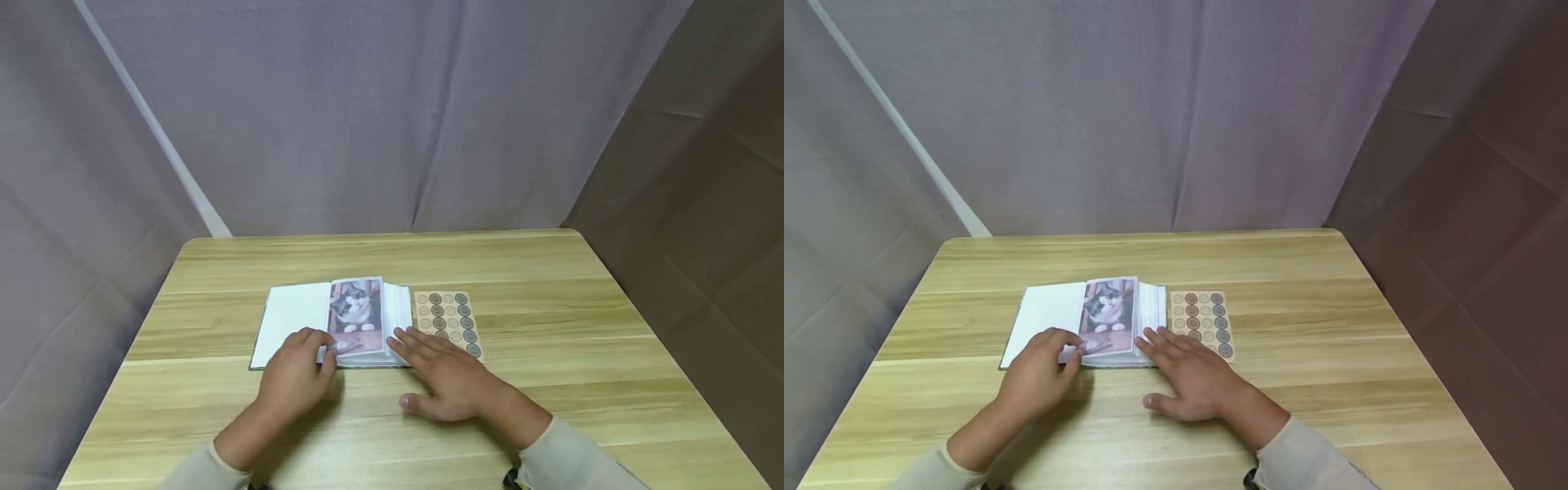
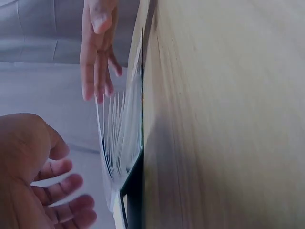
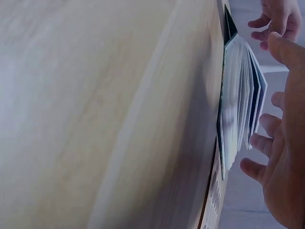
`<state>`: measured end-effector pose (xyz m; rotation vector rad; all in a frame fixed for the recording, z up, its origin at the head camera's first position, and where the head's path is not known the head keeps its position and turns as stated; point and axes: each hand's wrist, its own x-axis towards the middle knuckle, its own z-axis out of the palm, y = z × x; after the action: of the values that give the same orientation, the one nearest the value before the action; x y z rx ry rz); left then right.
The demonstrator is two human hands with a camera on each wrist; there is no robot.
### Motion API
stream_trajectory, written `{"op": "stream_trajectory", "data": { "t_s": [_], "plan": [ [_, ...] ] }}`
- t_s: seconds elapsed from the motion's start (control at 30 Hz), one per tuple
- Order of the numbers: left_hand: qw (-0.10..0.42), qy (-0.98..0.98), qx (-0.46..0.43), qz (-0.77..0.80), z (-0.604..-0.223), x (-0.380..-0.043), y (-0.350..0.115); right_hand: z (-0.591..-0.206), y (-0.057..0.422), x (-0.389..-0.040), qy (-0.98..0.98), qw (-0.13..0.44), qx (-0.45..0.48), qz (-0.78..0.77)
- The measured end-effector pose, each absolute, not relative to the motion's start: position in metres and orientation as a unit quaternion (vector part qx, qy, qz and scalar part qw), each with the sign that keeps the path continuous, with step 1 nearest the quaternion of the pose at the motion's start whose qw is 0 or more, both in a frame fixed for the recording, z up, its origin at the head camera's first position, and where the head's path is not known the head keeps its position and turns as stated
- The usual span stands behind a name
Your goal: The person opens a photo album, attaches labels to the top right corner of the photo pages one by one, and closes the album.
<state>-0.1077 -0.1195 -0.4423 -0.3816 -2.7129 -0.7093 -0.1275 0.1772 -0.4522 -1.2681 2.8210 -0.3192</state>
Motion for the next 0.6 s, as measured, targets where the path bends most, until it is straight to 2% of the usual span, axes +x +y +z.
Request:
{"op": "stream_trajectory", "data": {
  "t_s": [0.17,0.4,0.6],
  "plan": [
    [0.137,-0.938,-0.157,-0.278,-0.441,-0.104,-0.11,-0.452,0.184,-0.129,0.913,0.013,-0.396,-0.099],
    [0.137,-0.929,-0.205,-0.277,-0.445,-0.099,-0.1,-0.455,0.197,-0.132,0.924,0.006,-0.368,-0.101],
    [0.112,-0.923,-0.236,-0.282,-0.446,-0.095,-0.091,-0.458,0.211,-0.136,0.93,-0.009,-0.356,-0.091]
  ]
}}
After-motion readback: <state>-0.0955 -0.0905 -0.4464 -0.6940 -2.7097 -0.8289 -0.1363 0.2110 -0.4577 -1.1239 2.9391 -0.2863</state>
